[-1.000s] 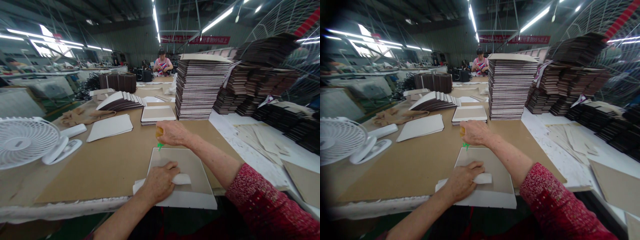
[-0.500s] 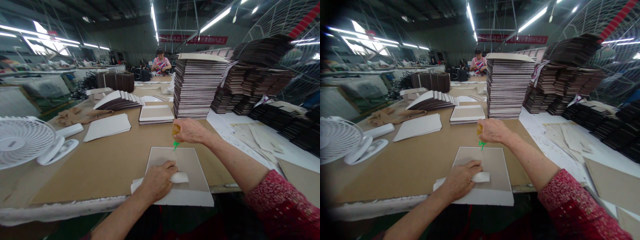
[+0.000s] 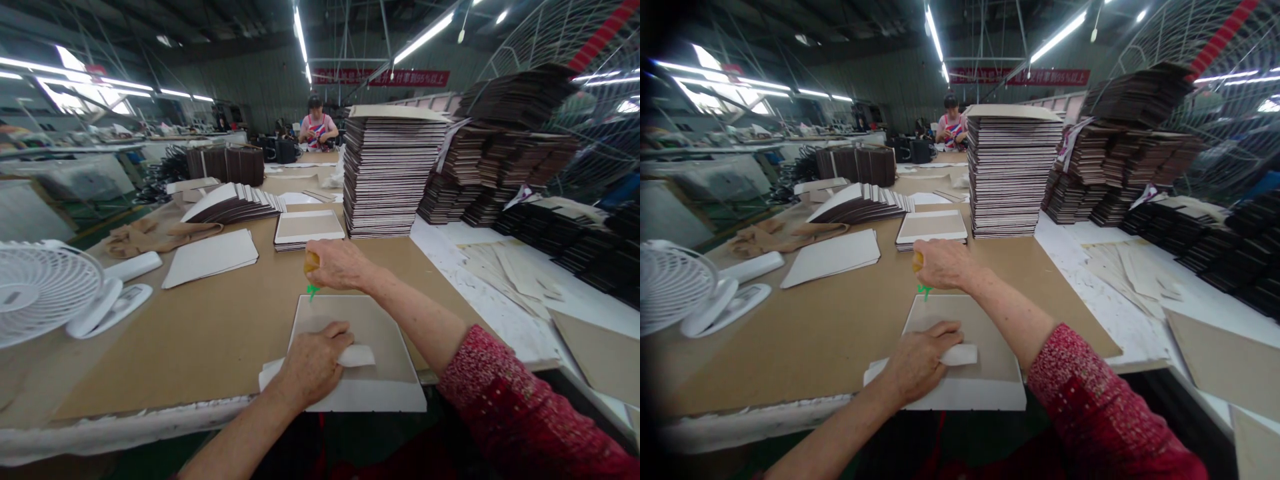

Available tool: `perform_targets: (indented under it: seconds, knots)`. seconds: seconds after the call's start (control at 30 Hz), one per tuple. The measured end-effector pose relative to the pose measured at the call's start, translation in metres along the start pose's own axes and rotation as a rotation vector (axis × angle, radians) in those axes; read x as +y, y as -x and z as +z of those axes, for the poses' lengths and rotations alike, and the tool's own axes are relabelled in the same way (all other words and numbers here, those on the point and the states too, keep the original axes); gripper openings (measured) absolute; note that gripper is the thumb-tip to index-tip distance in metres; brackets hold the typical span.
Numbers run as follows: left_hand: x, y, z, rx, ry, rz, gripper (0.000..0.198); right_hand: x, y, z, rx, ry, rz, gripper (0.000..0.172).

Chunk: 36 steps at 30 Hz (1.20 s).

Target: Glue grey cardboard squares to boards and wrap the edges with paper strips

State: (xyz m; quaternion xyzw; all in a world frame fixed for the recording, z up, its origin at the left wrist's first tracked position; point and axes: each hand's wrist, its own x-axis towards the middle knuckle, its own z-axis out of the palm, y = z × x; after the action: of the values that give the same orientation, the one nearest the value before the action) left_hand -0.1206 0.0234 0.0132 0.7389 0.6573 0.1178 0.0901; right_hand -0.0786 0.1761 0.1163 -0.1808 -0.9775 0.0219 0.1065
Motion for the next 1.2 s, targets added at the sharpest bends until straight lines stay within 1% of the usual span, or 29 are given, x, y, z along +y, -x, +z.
perform_targets:
  seconds: [0.1,0.2,0.3,0.43,0.57,0.77,0.9,1.0,1.1,1.2]
  knots:
    - [0.0,0.0,0.0,0.003,0.009,0.001,0.05,0.004,0.003,0.0,0.0,-0.01,0.011,0.023]
    - [-0.001,0.0,0.001,-0.001,0.013,0.001,0.048,0.014,0.012,-0.004,-0.011,-0.017,0.042,0.021]
    - [-0.001,0.001,0.001,0.004,0.0,-0.006,0.046,0.029,0.026,-0.009,-0.01,-0.025,0.096,0.019]
    - [-0.001,0.001,0.002,0.004,-0.003,-0.003,0.052,0.052,0.049,-0.013,-0.002,-0.043,0.188,0.019]
    - [-0.001,0.001,0.001,-0.003,0.004,0.0,0.052,0.075,0.072,-0.017,0.003,-0.057,0.295,0.021]
    - [-0.001,0.001,0.003,0.019,-0.003,0.01,0.053,0.096,0.099,-0.023,0.009,-0.097,0.411,0.022]
    - [-0.001,0.001,0.004,0.02,-0.009,0.007,0.053,0.103,0.109,-0.026,0.02,-0.121,0.462,0.021]
    - [-0.001,0.001,0.004,0.017,-0.013,0.011,0.053,0.105,0.111,-0.025,0.029,-0.141,0.474,0.022]
    - [-0.001,0.001,0.003,0.015,-0.017,0.007,0.053,0.1,0.108,-0.02,0.042,-0.164,0.466,0.024]
    - [0.0,0.002,0.003,0.011,-0.018,0.003,0.053,0.087,0.101,-0.011,0.056,-0.186,0.446,0.026]
